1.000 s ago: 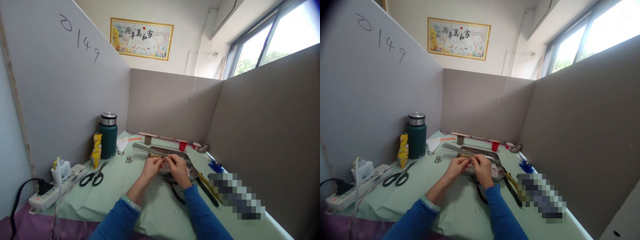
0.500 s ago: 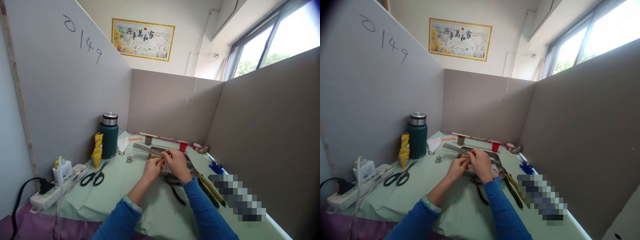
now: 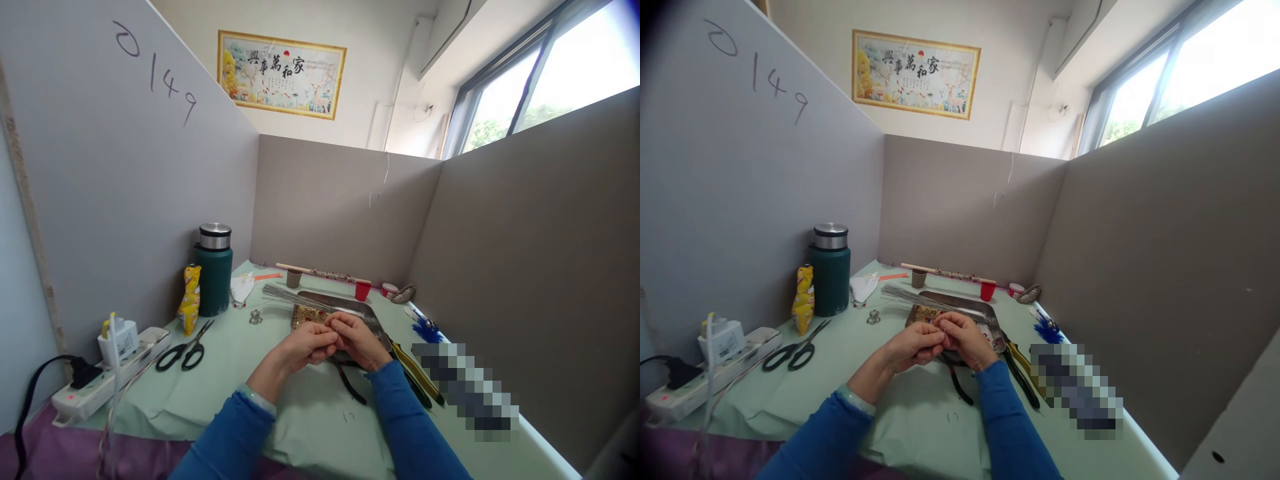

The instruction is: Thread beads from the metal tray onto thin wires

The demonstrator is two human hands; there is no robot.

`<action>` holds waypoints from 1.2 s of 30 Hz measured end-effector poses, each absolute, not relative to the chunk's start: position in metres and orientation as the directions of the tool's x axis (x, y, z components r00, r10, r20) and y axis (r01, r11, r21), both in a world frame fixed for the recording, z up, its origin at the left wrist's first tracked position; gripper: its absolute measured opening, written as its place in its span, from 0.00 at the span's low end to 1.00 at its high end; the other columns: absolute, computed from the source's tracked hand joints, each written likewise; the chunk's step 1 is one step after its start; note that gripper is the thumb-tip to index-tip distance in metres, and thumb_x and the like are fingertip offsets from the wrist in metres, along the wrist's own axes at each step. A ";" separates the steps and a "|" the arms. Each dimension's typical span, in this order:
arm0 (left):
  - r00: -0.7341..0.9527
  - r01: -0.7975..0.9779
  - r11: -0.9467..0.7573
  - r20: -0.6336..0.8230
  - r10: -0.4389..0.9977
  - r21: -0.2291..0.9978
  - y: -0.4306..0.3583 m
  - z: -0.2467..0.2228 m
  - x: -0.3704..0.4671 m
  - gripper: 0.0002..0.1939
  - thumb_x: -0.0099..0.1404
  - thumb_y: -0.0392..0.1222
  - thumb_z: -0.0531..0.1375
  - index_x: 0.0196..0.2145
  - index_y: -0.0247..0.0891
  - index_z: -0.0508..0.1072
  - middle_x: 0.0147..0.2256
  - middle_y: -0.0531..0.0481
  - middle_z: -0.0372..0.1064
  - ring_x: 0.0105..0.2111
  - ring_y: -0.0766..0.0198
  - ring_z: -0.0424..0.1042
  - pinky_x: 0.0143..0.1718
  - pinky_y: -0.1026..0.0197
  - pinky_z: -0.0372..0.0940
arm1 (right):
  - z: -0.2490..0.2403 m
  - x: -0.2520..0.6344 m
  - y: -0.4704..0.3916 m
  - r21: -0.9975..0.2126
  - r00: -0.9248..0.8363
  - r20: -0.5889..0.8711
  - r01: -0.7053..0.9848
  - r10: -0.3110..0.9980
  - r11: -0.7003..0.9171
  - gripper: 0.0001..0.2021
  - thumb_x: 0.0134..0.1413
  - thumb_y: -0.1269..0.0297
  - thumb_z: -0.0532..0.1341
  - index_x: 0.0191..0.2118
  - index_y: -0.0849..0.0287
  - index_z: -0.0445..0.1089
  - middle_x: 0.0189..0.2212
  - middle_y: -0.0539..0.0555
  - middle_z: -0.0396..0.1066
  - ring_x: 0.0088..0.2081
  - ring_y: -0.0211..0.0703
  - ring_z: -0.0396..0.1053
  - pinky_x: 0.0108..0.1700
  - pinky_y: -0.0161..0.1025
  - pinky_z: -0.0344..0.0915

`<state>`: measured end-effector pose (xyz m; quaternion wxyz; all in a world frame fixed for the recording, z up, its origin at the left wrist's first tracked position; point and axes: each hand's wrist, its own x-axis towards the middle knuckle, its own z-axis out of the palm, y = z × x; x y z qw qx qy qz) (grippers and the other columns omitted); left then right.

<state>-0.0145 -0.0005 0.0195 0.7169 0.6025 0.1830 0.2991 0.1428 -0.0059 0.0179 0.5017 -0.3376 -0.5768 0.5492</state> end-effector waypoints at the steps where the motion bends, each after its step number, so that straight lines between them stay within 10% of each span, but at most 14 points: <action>1: 0.761 -0.213 0.091 0.107 0.640 0.973 -0.001 0.020 -0.014 0.15 0.54 0.48 0.61 0.29 0.30 0.72 0.20 0.54 0.58 0.13 0.79 0.45 0.15 0.67 0.35 | 0.019 0.143 -0.007 -0.969 -0.273 0.216 -0.175 0.937 0.172 0.14 0.43 0.54 0.65 0.31 0.60 0.67 0.24 0.49 0.64 0.22 0.32 0.58 0.25 0.31 0.58; 14: 0.448 -0.322 -0.062 0.209 0.869 0.945 0.008 0.014 -0.001 0.16 0.53 0.50 0.60 0.25 0.32 0.69 0.18 0.55 0.61 0.10 0.76 0.52 0.10 0.68 0.45 | 0.016 0.120 -0.003 -0.868 0.066 0.496 0.000 0.866 0.497 0.11 0.54 0.56 0.55 0.29 0.59 0.63 0.21 0.47 0.60 0.21 0.34 0.56 0.23 0.32 0.54; 25: 0.230 -0.425 -0.064 0.176 0.957 0.903 0.018 0.005 0.001 0.20 0.52 0.54 0.60 0.17 0.35 0.62 0.09 0.59 0.51 0.09 0.75 0.48 0.10 0.68 0.45 | 0.003 0.105 -0.002 -0.404 -0.018 0.881 0.487 0.472 0.774 0.08 0.59 0.69 0.50 0.32 0.58 0.65 0.35 0.55 0.64 0.39 0.42 0.63 0.42 0.40 0.60; 36: 0.399 -0.505 0.022 0.211 0.892 0.863 0.012 0.017 -0.006 0.15 0.54 0.48 0.60 0.23 0.31 0.65 0.21 0.53 0.60 0.16 0.75 0.55 0.15 0.68 0.50 | 0.005 0.118 -0.002 -0.495 0.070 0.846 0.473 0.529 0.729 0.07 0.58 0.69 0.52 0.33 0.59 0.67 0.34 0.54 0.65 0.38 0.41 0.63 0.41 0.39 0.61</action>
